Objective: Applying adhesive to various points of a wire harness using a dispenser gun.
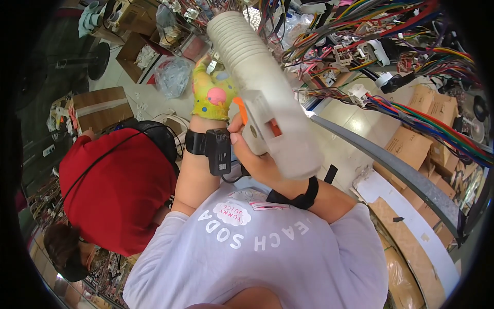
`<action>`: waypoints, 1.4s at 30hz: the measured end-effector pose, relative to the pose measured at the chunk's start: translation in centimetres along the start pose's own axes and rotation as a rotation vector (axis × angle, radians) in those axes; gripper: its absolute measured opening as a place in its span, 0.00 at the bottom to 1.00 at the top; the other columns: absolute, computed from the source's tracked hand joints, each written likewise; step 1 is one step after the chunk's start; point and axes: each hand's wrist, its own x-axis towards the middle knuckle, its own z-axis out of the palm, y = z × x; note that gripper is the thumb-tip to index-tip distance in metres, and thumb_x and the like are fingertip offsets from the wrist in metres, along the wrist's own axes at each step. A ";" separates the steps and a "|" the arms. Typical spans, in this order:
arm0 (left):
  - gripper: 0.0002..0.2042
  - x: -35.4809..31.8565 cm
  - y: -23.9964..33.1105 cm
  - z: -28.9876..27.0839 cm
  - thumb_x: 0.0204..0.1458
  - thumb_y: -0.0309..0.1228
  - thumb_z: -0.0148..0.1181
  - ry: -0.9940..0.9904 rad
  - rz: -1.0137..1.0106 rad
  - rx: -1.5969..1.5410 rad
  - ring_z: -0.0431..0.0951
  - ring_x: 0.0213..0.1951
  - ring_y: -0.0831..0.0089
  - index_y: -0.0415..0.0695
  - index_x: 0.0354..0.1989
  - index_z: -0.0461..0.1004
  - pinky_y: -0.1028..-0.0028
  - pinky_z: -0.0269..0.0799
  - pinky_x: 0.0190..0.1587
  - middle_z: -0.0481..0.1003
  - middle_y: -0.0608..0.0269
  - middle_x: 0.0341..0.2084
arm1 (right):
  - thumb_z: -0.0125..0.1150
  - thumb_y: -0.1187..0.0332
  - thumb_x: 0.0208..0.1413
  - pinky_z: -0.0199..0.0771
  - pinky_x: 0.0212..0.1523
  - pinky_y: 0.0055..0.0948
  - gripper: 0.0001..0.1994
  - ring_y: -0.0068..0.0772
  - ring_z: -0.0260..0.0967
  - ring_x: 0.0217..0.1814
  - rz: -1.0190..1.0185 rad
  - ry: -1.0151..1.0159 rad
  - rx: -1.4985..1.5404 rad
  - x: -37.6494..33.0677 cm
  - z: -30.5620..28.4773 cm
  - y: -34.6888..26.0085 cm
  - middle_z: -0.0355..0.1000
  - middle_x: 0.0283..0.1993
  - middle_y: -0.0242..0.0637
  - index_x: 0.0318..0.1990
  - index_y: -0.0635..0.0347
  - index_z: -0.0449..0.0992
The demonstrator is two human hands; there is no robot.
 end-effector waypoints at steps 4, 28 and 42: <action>0.11 0.0 0.4 0.3 0.54 0.38 0.54 0.085 0.031 -0.058 0.72 0.35 0.63 0.42 0.34 0.72 0.66 0.70 0.42 0.74 0.58 0.31 | 0.57 0.77 0.54 0.67 0.40 0.22 0.12 0.19 0.64 0.38 -0.055 0.068 0.146 0.2 0.5 -0.8 0.66 0.38 0.30 0.46 0.61 0.66; 0.11 -2.9 3.7 3.0 0.55 0.37 0.52 -0.226 0.011 -0.393 0.71 0.38 0.60 0.41 0.39 0.69 0.62 0.68 0.41 0.71 0.51 0.36 | 0.58 0.73 0.54 0.63 0.37 0.19 0.08 0.17 0.62 0.35 -0.108 0.010 -0.090 1.7 -1.5 -2.9 0.66 0.33 0.27 0.41 0.59 0.70; 0.12 -2.4 4.3 3.8 0.51 0.34 0.52 -0.197 -0.117 -0.397 0.73 0.38 0.60 0.40 0.40 0.71 0.60 0.68 0.43 0.73 0.54 0.35 | 0.51 0.81 0.55 0.72 0.48 0.26 0.18 0.25 0.71 0.44 -0.150 0.012 0.035 1.2 -1.7 -2.2 0.69 0.44 0.36 0.55 0.66 0.64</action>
